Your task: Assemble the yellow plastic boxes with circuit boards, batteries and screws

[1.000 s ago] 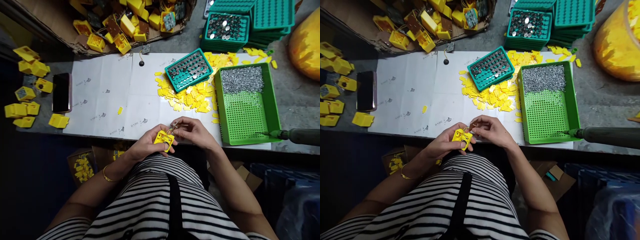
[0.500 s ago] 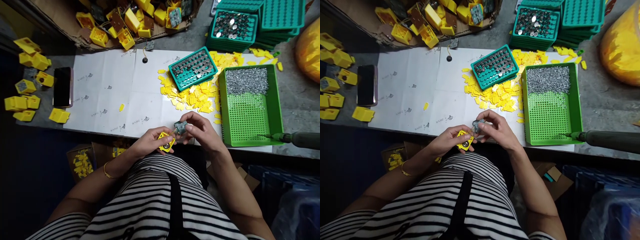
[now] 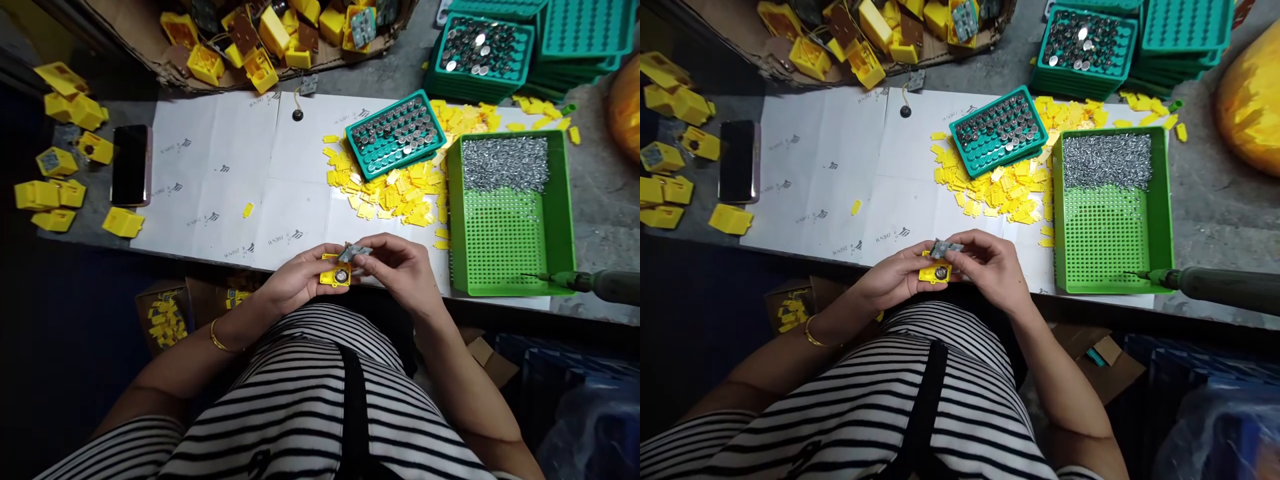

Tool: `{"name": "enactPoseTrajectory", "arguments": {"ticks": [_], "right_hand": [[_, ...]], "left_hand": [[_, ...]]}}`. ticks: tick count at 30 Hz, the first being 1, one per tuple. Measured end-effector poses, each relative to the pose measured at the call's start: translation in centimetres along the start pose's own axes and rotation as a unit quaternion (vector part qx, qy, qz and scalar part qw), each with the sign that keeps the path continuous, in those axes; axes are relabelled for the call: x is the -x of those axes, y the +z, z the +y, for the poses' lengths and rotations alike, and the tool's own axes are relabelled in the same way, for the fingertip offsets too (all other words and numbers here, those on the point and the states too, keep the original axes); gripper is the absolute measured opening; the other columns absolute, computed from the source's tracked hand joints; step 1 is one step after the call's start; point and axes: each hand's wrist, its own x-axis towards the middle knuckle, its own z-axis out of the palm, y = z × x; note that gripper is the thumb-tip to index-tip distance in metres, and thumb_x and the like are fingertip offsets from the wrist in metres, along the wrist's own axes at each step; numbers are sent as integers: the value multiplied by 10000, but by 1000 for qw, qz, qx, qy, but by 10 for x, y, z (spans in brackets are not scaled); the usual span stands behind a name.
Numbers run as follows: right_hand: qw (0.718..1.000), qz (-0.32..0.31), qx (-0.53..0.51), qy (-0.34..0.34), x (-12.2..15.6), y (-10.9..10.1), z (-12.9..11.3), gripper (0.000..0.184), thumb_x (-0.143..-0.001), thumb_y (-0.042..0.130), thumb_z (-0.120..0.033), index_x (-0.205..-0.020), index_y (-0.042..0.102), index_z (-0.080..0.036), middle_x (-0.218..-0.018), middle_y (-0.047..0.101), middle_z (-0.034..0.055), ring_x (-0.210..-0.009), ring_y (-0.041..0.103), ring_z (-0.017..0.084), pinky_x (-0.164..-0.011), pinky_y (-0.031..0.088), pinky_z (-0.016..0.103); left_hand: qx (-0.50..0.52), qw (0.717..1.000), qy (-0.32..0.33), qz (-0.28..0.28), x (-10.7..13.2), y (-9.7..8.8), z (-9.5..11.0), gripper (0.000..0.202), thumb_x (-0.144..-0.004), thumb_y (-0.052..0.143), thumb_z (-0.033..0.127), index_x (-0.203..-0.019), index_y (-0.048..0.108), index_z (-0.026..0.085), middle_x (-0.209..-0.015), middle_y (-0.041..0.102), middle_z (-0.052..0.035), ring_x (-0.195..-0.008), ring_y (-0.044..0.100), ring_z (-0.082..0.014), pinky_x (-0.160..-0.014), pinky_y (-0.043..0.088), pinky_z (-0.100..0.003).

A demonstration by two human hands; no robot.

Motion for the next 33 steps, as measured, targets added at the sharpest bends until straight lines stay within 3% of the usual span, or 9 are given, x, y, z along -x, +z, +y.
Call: {"name": "enactPoseTrajectory", "arguments": {"ticks": [3,7,11,16,21,25,33], "right_hand": [[989,-19,132,-59,8,4,-5,88,-830,712,-229,-915,711,-208,-864,727,-9,-748,666,114,-694,544,236],[951,-52,278,-124,17,6,-9,124,-900,623,-190,-1004,686,-213,-999,727,4,-930,663,142,-853,510,293],[918,-83,347,-173,23,7,-10,155,-919,587,-172,-1050,644,-232,-1061,711,-5,-1068,608,176,-951,456,364],[894,-109,395,-182,26,9,-11,201,-917,577,-159,-1085,634,-253,-1060,706,-2,-1186,504,233,-993,415,439],[900,-95,381,-188,29,9,-10,208,-901,614,-183,-1093,672,-235,-1100,634,58,-1054,567,188,-898,493,355],[912,-87,358,-180,32,9,-7,221,-911,596,-169,-1105,678,-232,-1034,615,55,-963,608,149,-832,524,295],[925,-97,328,-168,35,12,-8,250,-919,573,-172,-1139,659,-256,-1097,610,55,-1019,624,163,-856,547,300]], "left_hand": [[46,999,3,4,0,3,3,202,-834,566,110,-1022,618,163,-901,690,-60,-842,684,-163,-821,560,-329],[68,998,15,5,1,5,5,225,-878,513,181,-1070,624,142,-888,673,-71,-794,656,-141,-751,549,-267],[42,998,49,3,4,7,6,193,-901,544,219,-1066,634,175,-892,659,-38,-770,625,-103,-702,514,-206],[-9,997,73,10,8,8,5,157,-865,619,226,-1017,644,195,-920,666,-19,-764,616,-88,-682,491,-191],[-51,995,84,28,10,7,2,224,-833,605,136,-1046,635,200,-1013,683,-48,-891,637,-128,-737,496,-221],[-47,995,86,29,12,7,1,292,-806,560,62,-1052,627,205,-1092,684,-56,-980,636,-150,-819,501,-262],[-72,988,133,39,16,13,-1,266,-768,531,42,-964,632,190,-1071,695,-51,-965,632,-154,-832,485,-273]]}}
